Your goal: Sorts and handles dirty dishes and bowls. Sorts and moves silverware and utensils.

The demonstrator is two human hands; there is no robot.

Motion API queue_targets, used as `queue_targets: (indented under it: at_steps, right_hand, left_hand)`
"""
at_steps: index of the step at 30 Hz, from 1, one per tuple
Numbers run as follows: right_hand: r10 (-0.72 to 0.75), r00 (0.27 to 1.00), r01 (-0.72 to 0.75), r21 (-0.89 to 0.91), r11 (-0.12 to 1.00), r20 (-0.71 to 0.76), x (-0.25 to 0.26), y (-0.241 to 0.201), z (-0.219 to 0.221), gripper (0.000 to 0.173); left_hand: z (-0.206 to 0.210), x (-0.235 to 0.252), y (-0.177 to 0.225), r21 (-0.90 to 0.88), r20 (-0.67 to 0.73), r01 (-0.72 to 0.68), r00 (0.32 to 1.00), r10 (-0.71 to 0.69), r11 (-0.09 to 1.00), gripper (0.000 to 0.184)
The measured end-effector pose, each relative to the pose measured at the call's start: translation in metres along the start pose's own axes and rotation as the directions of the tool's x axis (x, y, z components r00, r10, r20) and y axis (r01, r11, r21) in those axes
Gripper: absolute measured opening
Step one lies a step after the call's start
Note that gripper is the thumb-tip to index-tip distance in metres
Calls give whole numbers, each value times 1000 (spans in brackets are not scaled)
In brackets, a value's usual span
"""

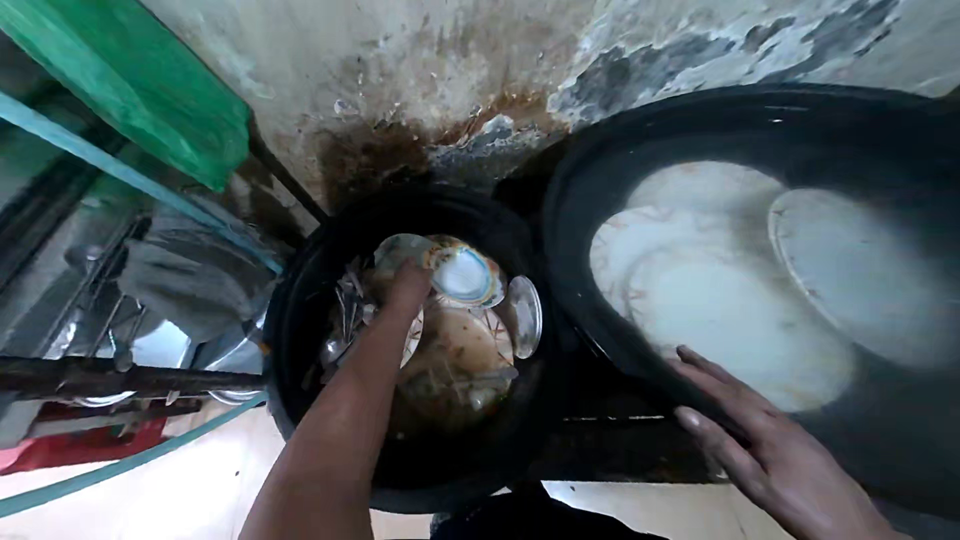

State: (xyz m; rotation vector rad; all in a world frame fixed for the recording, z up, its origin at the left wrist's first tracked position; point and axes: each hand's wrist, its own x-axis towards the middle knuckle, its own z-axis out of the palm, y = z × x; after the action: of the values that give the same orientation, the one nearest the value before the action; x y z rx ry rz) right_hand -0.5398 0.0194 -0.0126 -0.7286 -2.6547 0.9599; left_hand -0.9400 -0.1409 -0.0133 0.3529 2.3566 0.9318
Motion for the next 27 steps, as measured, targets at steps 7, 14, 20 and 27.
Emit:
queue_targets:
  at_steps: [7,14,20,27]
  right_hand:
    - [74,993,-59,145,988,-97,-1,7,-2,64]
    - [-67,963,95,98,991,-259,22,-43,13,50]
    - [-307,951,306,-23,952,-23,76,-114,62,38]
    - [-90,872,78,46,996,481,124,-159,102,45]
  left_hand:
    - [-11,-92,-29,659,504,-358,863,-35,661,31]
    - [4,-113,-75,786,409,-168,863,-297,595,45]
    - [-20,-108,-71,728,390,-122,882,-263,674,38]
    - [-70,-132,-11,739,458,-518,855,243,431,19]
